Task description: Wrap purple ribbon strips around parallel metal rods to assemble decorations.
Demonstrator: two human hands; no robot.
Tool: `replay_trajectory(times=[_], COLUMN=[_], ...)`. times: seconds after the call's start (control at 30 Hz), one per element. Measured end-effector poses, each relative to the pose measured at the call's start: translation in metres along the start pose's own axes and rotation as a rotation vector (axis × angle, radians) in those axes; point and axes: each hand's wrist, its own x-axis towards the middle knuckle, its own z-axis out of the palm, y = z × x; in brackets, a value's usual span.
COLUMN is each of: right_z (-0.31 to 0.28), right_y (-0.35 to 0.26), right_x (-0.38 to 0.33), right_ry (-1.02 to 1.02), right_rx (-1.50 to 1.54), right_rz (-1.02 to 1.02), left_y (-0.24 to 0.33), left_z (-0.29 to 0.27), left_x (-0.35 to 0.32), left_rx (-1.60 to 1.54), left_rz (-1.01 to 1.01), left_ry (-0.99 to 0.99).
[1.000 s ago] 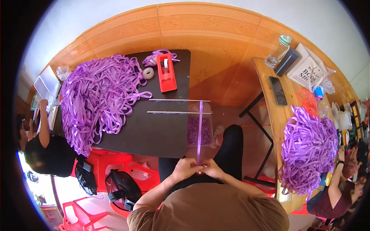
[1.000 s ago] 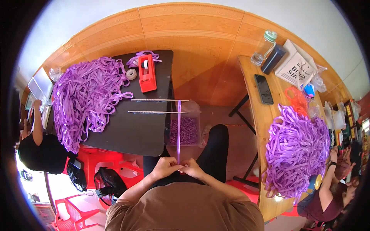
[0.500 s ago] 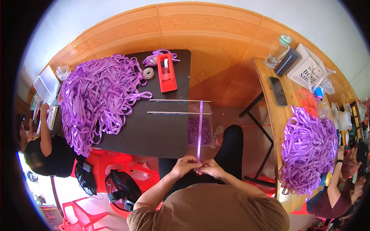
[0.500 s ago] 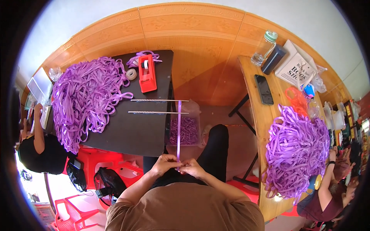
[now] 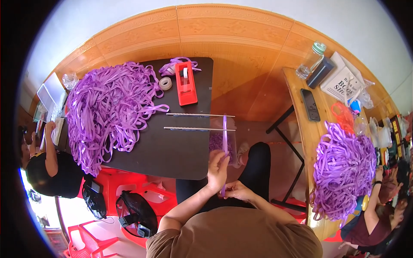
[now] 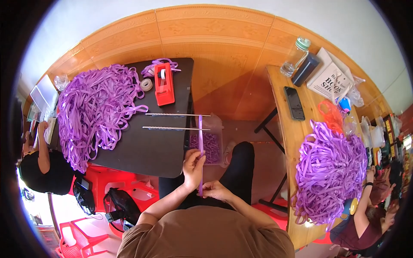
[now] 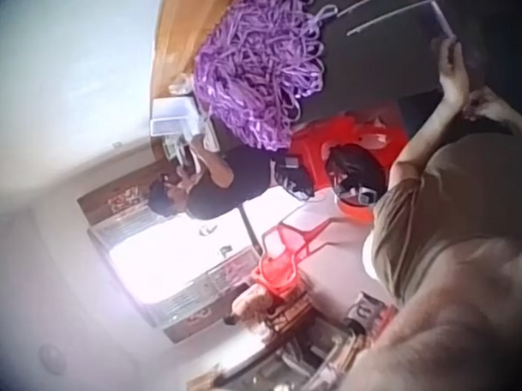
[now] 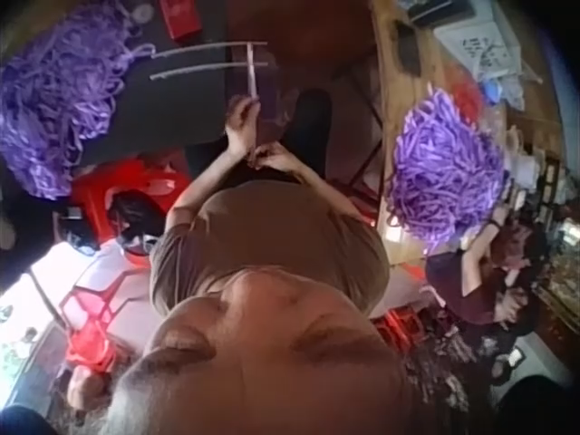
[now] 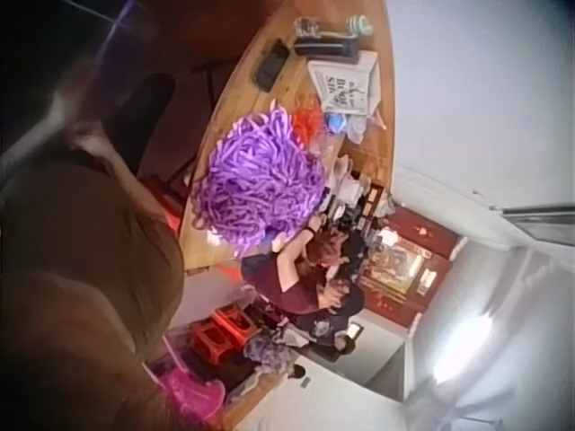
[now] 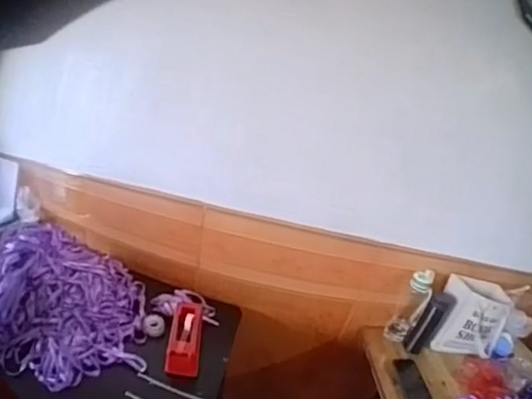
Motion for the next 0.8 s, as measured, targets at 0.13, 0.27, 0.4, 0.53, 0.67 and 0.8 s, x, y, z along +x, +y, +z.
replay_trajectory(times=[0.13, 0.27, 0.4, 0.53, 0.67, 0.8], right_z=[-0.006, -0.008, -0.008, -0.011, -0.011, -0.036], right_y=[0.005, 0.002, -0.002, -0.006, -0.004, 0.007], right_x=[0.002, 0.002, 0.005, 0.009, 0.012, 0.017], right_ry=[-0.050, -0.051, -0.054, -0.064, -0.067, -0.092], right_rx=[-0.035, -0.065, -0.088, -0.179, -0.145, -0.202], right_rz=[-0.044, -0.061, -0.051, 0.007, 0.006, -0.065], left_y=[-0.003, 0.011, 0.009, 0.006, 0.005, 0.008], left_z=[0.008, 0.007, 0.001, -0.002, -0.005, -0.006], left_x=[0.008, 0.011, 0.017, 0.015, 0.011, 0.007], left_rx=[0.117, -0.318, -0.502, -0.593, -0.607, -0.642], left_rz=[0.140, -0.151, -0.481, -0.682, -0.669, -0.677], left_ry=[0.039, -0.060, -0.134, -0.176, -0.192, -0.172])
